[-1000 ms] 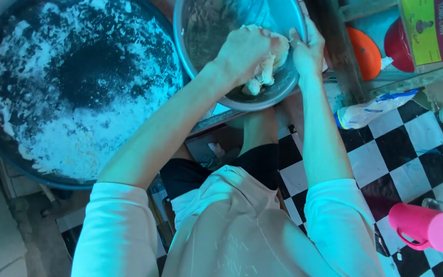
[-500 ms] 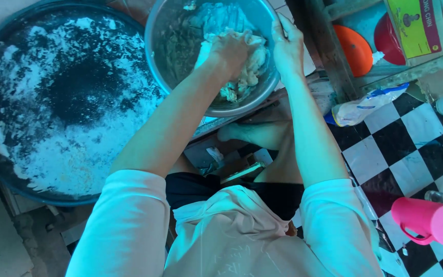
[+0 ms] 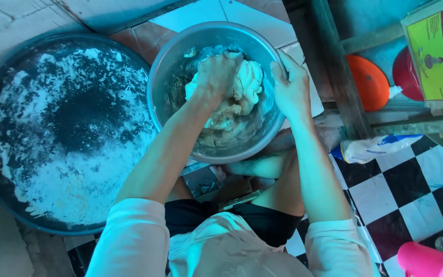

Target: Kneading a large batch of dough in a metal bowl and adding flour from a bag.

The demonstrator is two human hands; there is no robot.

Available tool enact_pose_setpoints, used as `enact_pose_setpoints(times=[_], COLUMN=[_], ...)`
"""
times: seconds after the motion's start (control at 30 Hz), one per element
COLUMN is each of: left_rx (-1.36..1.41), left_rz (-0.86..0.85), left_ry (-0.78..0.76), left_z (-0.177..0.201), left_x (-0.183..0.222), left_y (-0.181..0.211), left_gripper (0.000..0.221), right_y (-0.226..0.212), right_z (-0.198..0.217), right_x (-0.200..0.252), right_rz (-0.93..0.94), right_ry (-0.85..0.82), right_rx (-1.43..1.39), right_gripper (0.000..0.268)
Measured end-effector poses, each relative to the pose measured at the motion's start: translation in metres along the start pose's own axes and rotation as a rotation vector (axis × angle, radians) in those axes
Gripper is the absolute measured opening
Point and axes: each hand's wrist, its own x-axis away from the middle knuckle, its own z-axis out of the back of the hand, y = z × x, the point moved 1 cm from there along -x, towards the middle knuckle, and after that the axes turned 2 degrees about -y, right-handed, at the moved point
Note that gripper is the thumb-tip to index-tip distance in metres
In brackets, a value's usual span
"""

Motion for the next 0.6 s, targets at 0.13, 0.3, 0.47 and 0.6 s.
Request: enact_pose_setpoints(times=[0.13, 0.3, 0.47, 0.6], left_rx=[0.096, 0.388, 0.231, 0.384], left_rz=[-0.052, -0.059, -0.184, -0.268], left_ry=[0.095, 0.158, -0.013, -0.279], left_z=[-0.013, 0.023, 0.035, 0.042], left_x=[-0.015, 0.036, 0.084, 0.136], left_y=[-0.012, 0.004, 0.013, 0.0], left_gripper=[0.059, 0.037, 0.074, 0.082], right_y=[0.022, -0.017, -0.025, -0.014], right_z=[0.003, 0.026, 0.028, 0.022], right_x=[-0.024, -0.022, -0.018, -0.013], right_rz=[0.068, -0.161, -0.225, -0.172], right_ry=[0.107, -0.1, -0.16, -0.114], right_rx=[0.15, 0.281, 0.372, 0.413], right_gripper=[0.036, 0.044, 0.043, 0.042])
